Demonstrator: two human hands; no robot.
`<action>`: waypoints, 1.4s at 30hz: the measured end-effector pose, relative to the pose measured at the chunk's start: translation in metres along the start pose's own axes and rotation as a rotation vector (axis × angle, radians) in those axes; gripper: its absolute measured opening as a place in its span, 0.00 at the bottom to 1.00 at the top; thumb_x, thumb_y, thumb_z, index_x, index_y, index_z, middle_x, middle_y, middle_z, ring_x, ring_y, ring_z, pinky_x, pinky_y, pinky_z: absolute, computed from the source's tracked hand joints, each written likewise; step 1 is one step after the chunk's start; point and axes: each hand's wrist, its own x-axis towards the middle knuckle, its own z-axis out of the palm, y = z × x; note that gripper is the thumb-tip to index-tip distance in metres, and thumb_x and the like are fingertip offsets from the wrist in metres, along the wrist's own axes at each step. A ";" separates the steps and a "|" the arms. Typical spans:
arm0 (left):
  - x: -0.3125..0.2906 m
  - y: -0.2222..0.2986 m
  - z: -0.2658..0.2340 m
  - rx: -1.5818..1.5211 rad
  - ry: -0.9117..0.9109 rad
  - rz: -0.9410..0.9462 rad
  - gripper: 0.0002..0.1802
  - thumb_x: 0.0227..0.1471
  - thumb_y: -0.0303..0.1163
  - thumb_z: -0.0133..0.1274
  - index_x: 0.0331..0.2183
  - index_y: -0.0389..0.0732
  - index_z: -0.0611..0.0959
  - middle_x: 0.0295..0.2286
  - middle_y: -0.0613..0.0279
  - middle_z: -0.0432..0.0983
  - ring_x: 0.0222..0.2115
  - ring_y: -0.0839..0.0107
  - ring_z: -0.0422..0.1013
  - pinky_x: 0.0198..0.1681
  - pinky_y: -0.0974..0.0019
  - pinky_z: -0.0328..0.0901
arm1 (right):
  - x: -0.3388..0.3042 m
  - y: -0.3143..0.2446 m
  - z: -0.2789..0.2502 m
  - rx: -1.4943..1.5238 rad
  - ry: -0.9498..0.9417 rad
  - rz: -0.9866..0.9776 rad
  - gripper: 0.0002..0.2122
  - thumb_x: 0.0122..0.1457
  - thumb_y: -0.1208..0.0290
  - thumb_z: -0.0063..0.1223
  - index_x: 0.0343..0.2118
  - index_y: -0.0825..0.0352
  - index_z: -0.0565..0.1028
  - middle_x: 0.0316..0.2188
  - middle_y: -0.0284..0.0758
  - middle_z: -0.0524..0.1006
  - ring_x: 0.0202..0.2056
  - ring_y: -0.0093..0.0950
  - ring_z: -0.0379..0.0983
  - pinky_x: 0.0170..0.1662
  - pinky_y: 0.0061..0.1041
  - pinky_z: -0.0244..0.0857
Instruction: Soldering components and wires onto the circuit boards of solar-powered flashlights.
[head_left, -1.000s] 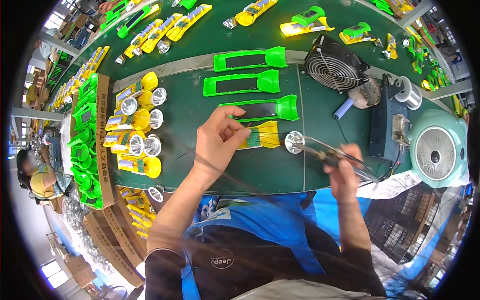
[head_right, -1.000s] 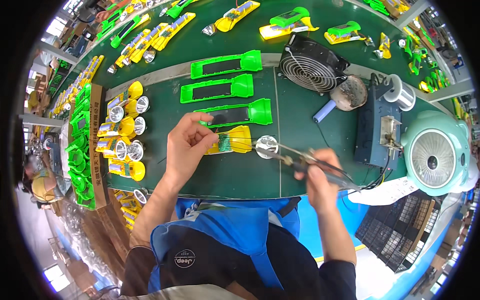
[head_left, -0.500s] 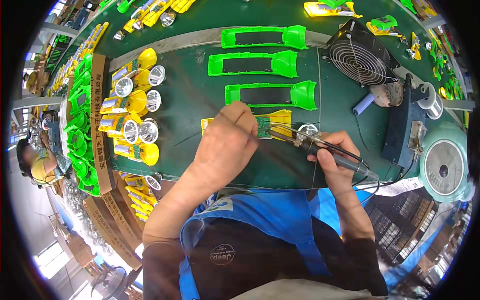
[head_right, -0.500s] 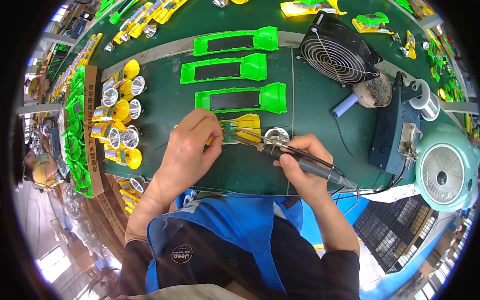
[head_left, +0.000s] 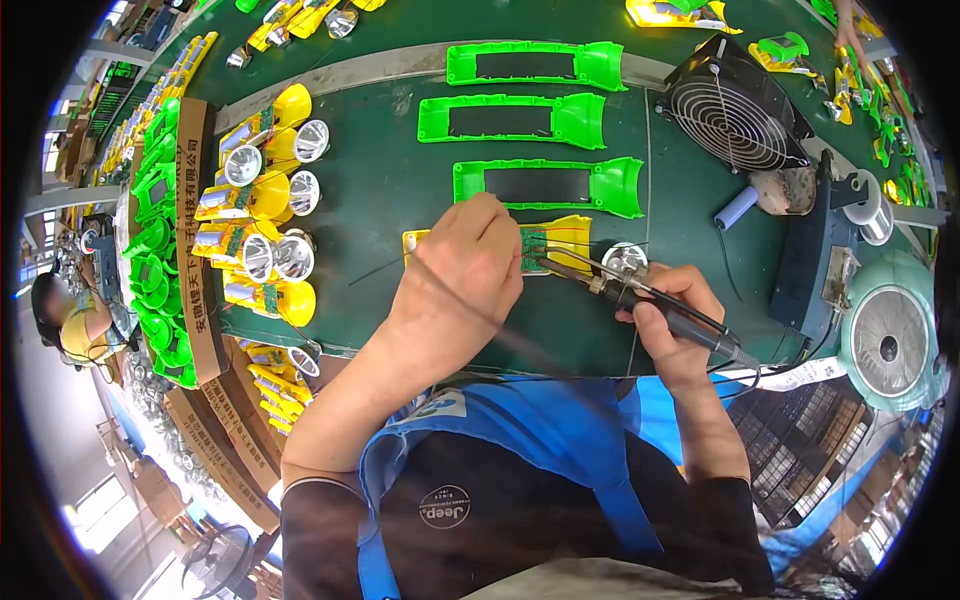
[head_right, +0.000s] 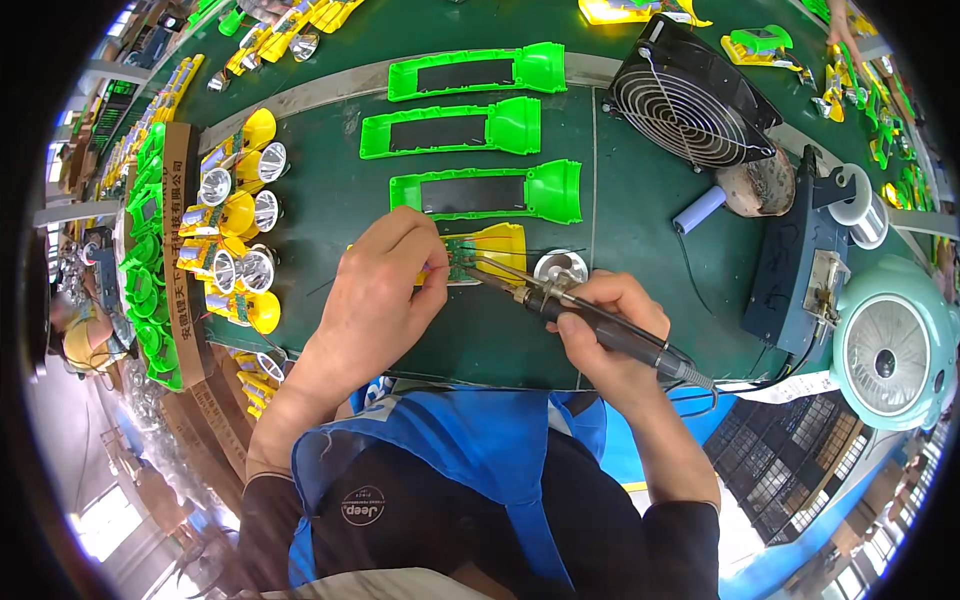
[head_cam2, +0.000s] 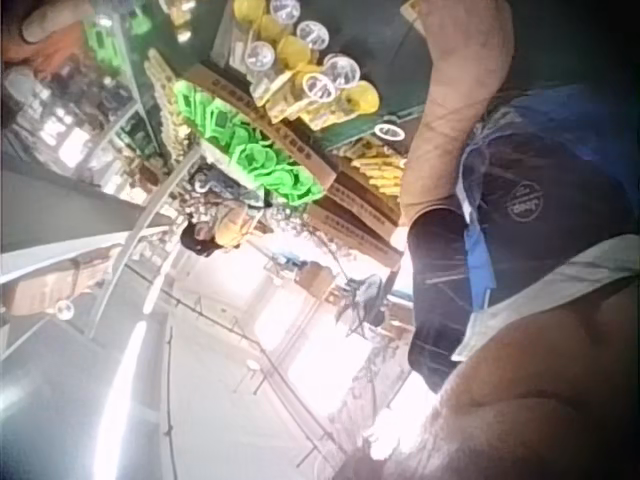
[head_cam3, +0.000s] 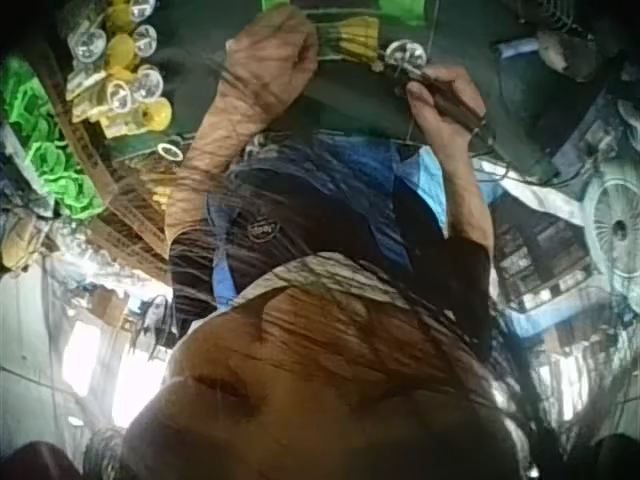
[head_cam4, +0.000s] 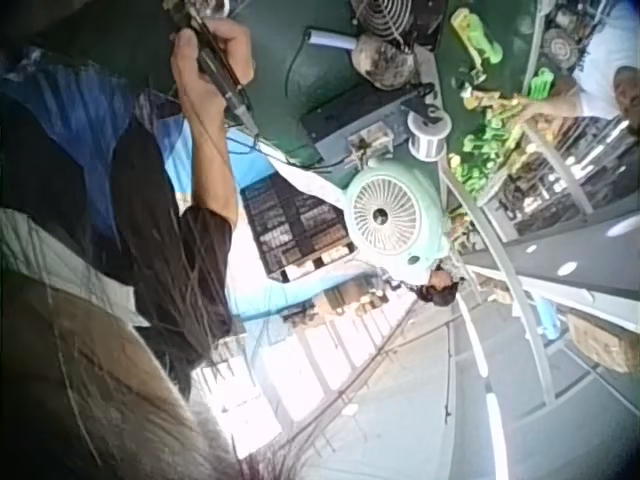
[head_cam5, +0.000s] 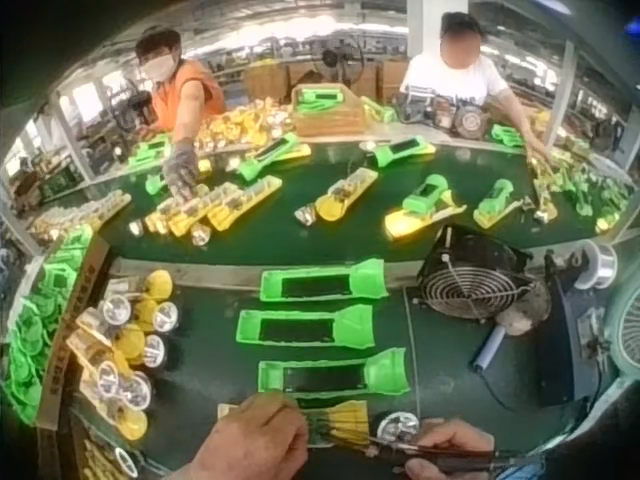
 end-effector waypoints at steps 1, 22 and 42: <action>0.000 0.001 0.000 0.004 -0.008 -0.008 0.08 0.40 0.16 0.55 0.25 0.35 0.73 0.29 0.54 0.70 0.29 0.54 0.70 0.30 0.58 0.66 | 0.001 0.002 -0.001 -0.034 -0.036 -0.060 0.08 0.53 0.78 0.57 0.33 0.71 0.70 0.23 0.36 0.77 0.26 0.20 0.75 0.30 0.18 0.68; 0.002 0.002 0.000 0.030 -0.030 -0.017 0.06 0.40 0.17 0.54 0.25 0.34 0.74 0.28 0.52 0.68 0.30 0.54 0.70 0.32 0.57 0.67 | 0.002 -0.010 -0.013 0.099 0.029 -0.019 0.11 0.56 0.76 0.57 0.38 0.72 0.68 0.32 0.40 0.77 0.34 0.26 0.77 0.40 0.23 0.72; 0.003 0.000 -0.001 0.046 -0.065 -0.019 0.07 0.39 0.20 0.55 0.25 0.35 0.74 0.28 0.53 0.68 0.31 0.56 0.70 0.34 0.58 0.67 | 0.007 -0.003 -0.004 0.024 0.025 0.114 0.09 0.55 0.76 0.58 0.33 0.72 0.70 0.26 0.35 0.77 0.27 0.21 0.77 0.33 0.20 0.72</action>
